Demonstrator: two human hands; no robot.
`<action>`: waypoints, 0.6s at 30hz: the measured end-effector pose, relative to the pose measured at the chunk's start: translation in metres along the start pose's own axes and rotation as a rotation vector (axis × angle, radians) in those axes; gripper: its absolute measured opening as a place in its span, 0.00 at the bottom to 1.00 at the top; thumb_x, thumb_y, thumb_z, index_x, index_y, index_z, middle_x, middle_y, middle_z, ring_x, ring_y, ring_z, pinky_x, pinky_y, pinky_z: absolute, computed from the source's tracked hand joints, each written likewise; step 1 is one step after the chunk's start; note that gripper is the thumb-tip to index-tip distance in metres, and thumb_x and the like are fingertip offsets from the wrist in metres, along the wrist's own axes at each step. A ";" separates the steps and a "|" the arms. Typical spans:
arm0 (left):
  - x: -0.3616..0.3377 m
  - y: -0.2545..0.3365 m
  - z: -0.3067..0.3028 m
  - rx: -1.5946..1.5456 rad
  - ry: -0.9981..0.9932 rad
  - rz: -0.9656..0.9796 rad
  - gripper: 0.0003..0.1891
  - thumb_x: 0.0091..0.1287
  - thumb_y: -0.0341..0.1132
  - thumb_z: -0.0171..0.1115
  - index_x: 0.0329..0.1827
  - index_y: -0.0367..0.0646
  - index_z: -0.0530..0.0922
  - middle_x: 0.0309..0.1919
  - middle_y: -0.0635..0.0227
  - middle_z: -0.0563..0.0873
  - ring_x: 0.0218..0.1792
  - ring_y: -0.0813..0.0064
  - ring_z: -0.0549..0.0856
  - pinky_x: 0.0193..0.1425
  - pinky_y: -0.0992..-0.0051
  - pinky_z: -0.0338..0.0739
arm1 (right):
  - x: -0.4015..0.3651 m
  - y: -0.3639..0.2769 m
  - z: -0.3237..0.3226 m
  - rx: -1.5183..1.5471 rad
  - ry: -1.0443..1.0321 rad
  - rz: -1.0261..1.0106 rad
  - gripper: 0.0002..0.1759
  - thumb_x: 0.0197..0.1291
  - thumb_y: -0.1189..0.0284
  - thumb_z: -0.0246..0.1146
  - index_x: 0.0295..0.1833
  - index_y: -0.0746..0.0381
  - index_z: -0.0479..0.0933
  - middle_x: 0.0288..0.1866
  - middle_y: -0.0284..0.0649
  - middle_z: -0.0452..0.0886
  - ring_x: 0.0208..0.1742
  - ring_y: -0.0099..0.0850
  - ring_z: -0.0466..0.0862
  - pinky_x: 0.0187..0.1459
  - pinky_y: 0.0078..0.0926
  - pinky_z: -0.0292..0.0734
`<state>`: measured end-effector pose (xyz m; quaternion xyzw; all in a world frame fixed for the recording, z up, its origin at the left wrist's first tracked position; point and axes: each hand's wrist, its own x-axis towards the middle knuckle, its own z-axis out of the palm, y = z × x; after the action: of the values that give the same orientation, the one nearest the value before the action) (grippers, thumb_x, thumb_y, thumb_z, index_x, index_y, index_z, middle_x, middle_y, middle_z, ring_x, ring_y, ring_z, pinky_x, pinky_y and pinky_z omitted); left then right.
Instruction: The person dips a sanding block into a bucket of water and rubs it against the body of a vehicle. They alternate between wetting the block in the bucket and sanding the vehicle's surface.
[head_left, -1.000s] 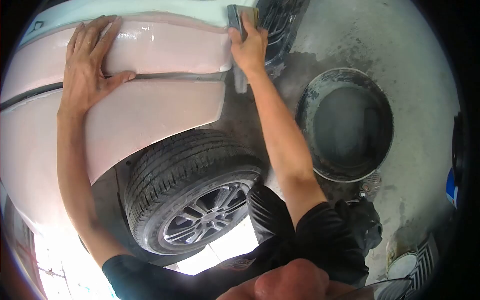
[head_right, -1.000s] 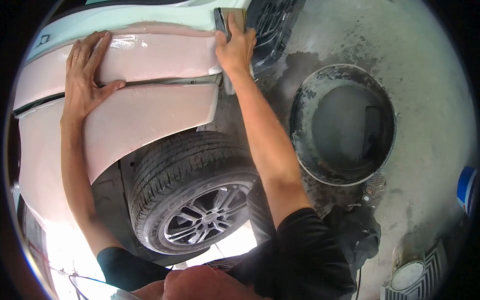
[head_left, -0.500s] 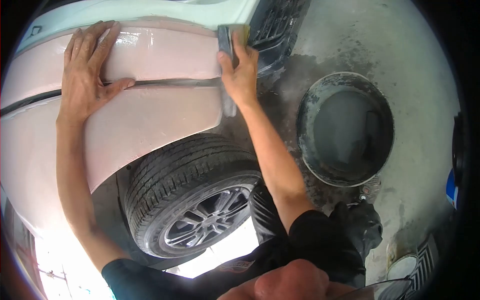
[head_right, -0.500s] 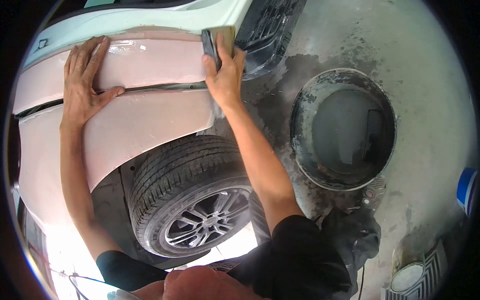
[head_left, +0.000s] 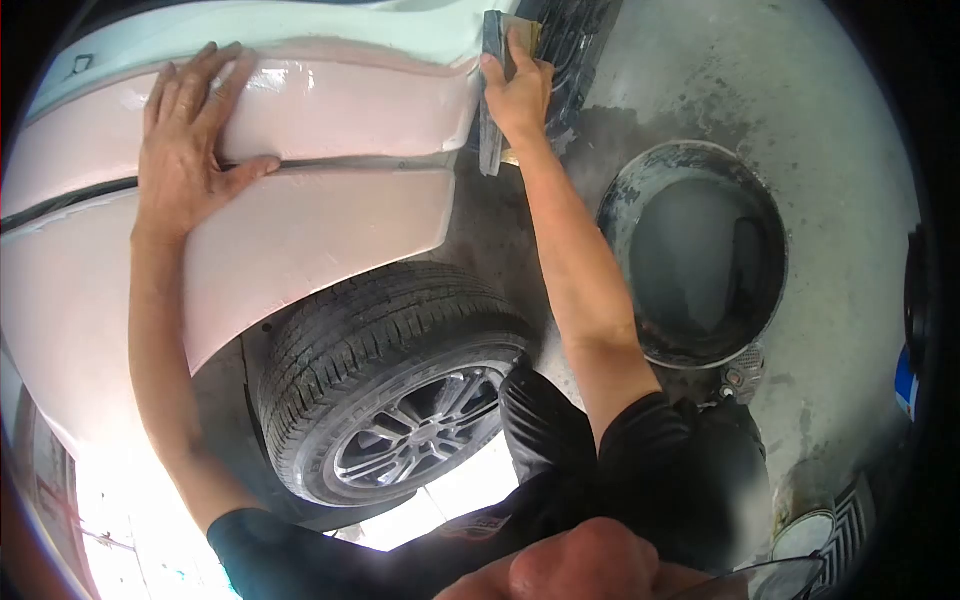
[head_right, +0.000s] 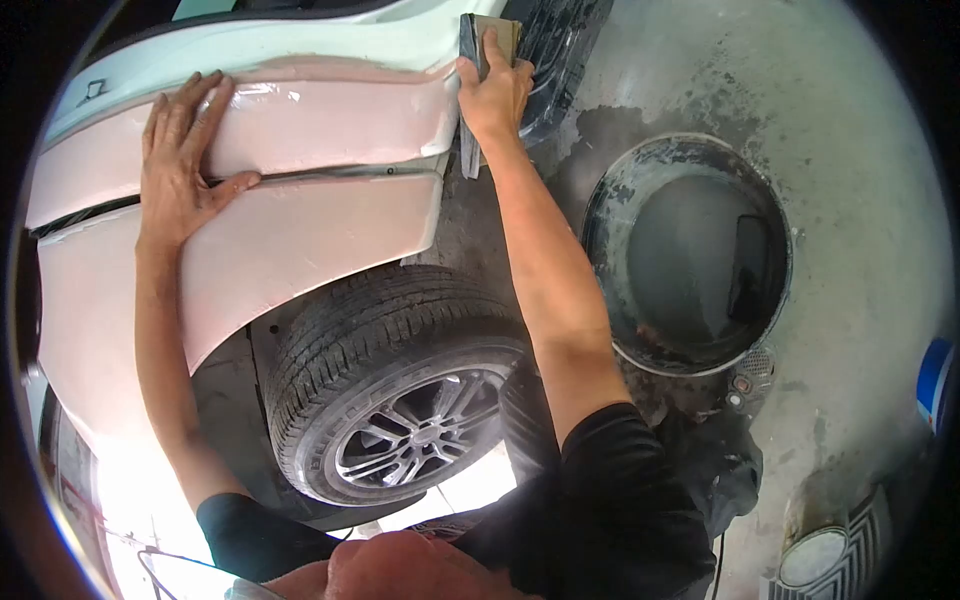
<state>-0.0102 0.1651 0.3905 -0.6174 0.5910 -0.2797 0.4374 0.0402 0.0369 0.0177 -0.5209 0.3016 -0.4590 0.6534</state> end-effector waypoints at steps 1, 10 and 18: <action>0.003 0.001 -0.002 0.031 -0.002 0.010 0.54 0.49 0.71 0.71 0.80 0.55 0.71 0.76 0.67 0.75 0.79 0.59 0.68 0.87 0.47 0.52 | 0.000 -0.002 -0.007 0.010 0.014 -0.019 0.37 0.67 0.61 0.70 0.80 0.51 0.70 0.61 0.64 0.72 0.61 0.60 0.76 0.68 0.48 0.73; 0.036 0.089 0.043 0.030 -0.279 0.059 0.57 0.65 0.73 0.54 0.87 0.40 0.52 0.87 0.62 0.55 0.87 0.63 0.51 0.89 0.51 0.38 | -0.021 -0.044 -0.096 0.639 0.179 0.270 0.31 0.78 0.63 0.60 0.78 0.69 0.67 0.58 0.44 0.83 0.60 0.33 0.80 0.66 0.30 0.71; 0.108 0.209 0.146 0.162 -0.542 0.213 0.46 0.74 0.66 0.51 0.86 0.43 0.54 0.86 0.58 0.55 0.87 0.62 0.49 0.88 0.50 0.40 | 0.013 -0.071 -0.149 0.618 0.319 0.218 0.22 0.77 0.58 0.59 0.60 0.66 0.79 0.38 0.29 0.79 0.38 0.19 0.73 0.42 0.22 0.69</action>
<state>0.0296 0.1070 0.1225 -0.5674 0.4899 -0.1036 0.6537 -0.1052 -0.0379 0.0460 -0.1857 0.3004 -0.5316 0.7698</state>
